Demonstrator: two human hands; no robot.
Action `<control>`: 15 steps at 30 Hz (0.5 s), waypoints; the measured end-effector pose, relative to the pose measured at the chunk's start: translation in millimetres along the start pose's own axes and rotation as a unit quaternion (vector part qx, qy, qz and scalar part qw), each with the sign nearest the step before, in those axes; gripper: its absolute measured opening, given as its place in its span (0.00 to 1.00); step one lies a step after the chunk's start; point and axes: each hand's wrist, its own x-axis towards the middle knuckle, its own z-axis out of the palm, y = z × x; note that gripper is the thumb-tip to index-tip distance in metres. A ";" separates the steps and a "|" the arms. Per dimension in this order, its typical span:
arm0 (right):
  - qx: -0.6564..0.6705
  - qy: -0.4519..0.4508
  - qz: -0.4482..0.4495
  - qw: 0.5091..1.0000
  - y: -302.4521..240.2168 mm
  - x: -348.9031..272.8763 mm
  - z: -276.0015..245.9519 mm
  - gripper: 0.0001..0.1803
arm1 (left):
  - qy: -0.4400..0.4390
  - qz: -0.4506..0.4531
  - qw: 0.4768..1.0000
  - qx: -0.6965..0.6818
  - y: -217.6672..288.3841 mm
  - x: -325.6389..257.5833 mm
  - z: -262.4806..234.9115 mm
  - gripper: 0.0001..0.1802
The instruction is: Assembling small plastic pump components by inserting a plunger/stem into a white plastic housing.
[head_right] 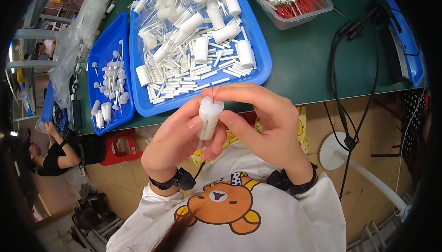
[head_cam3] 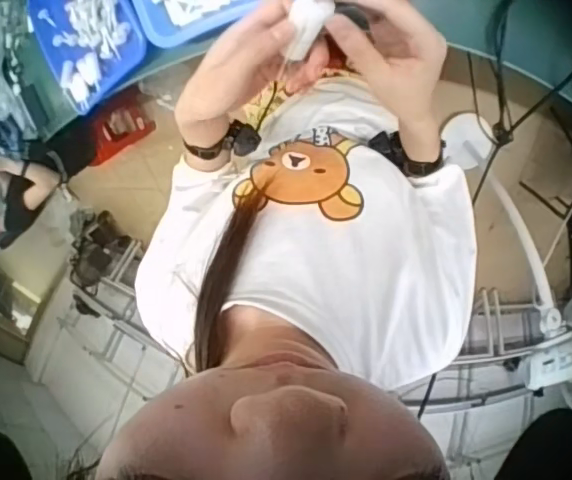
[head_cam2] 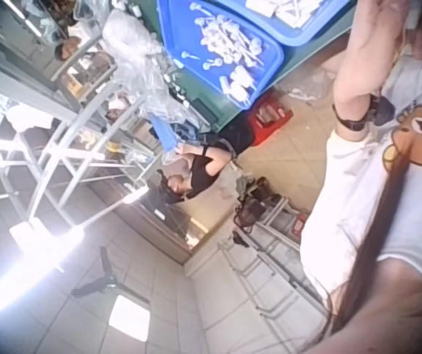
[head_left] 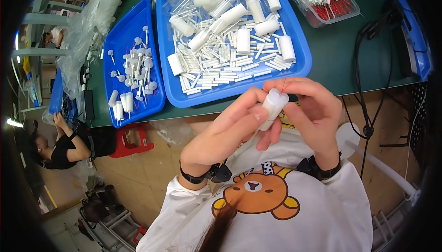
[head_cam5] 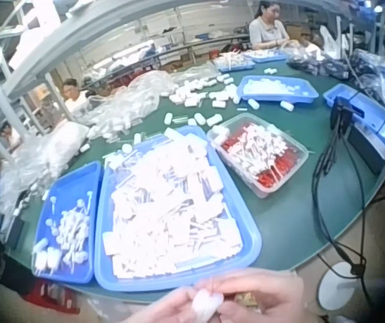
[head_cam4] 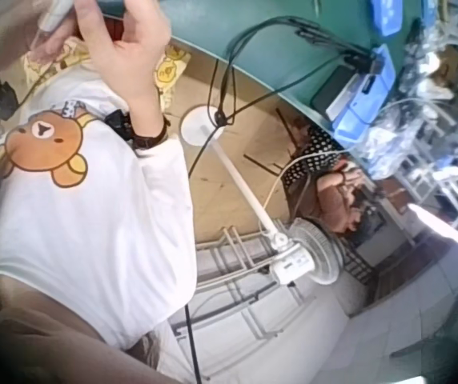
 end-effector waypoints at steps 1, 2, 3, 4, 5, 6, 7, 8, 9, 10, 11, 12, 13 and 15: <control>0.012 -0.004 -0.014 1.000 2.0 0.6 -1.0 0.17 | -0.012 0.003 0.999 -0.041 -1.0 0.3 1.6 0.21; 0.007 0.000 -0.003 1.000 1.8 -0.4 -1.3 0.17 | -0.025 0.005 0.996 -0.082 -2.7 1.0 4.2 0.19; 0.000 0.004 0.008 1.000 0.9 -1.6 -1.6 0.17 | -0.039 0.008 0.992 -0.124 -3.9 1.8 5.7 0.18; -0.007 0.008 0.019 1.000 0.4 -2.4 -1.9 0.16 | -0.035 0.011 0.995 -0.098 -4.9 2.1 5.8 0.18; -0.019 0.010 0.005 1.000 0.8 -2.1 -2.4 0.16 | -0.030 0.014 0.997 -0.073 -6.0 2.4 5.6 0.18; -0.031 0.013 -0.010 0.999 1.2 -1.5 -3.1 0.16 | -0.026 0.016 0.998 -0.046 -6.6 2.6 5.8 0.19; -0.043 0.016 -0.025 0.999 1.3 -1.3 -3.7 0.15 | -0.027 0.015 0.999 -0.031 -6.6 3.0 5.9 0.19; -0.061 0.014 -0.030 0.998 -0.2 -1.2 -4.5 0.15 | -0.028 0.014 0.999 -0.015 -6.5 3.5 5.9 0.19; -0.078 0.011 -0.034 0.996 -2.8 -0.5 -5.4 0.15 | -0.028 0.013 1.000 0.000 -6.7 3.3 6.1 0.18; -0.095 0.008 -0.039 0.995 -5.0 -0.1 -6.1 0.15 | -0.023 0.026 0.999 -0.001 -7.5 3.2 7.7 0.18; -0.107 0.004 -0.046 0.993 -6.4 0.2 -6.7 0.15 | -0.018 0.039 0.999 -0.002 -8.8 3.6 10.5 0.18; -0.120 0.001 -0.053 0.991 -7.7 0.4 -7.6 0.15 | -0.015 0.051 0.999 -0.002 -10.0 4.4 12.8 0.18; -0.132 -0.001 -0.060 0.989 -8.2 0.2 -8.2 0.15 | -0.013 0.055 0.998 0.000 -11.3 4.8 13.9 0.18; -0.146 -0.014 -0.060 0.987 -8.1 -1.4 -8.8 0.16 | -0.011 0.062 0.998 0.005 -14.7 5.2 15.3 0.18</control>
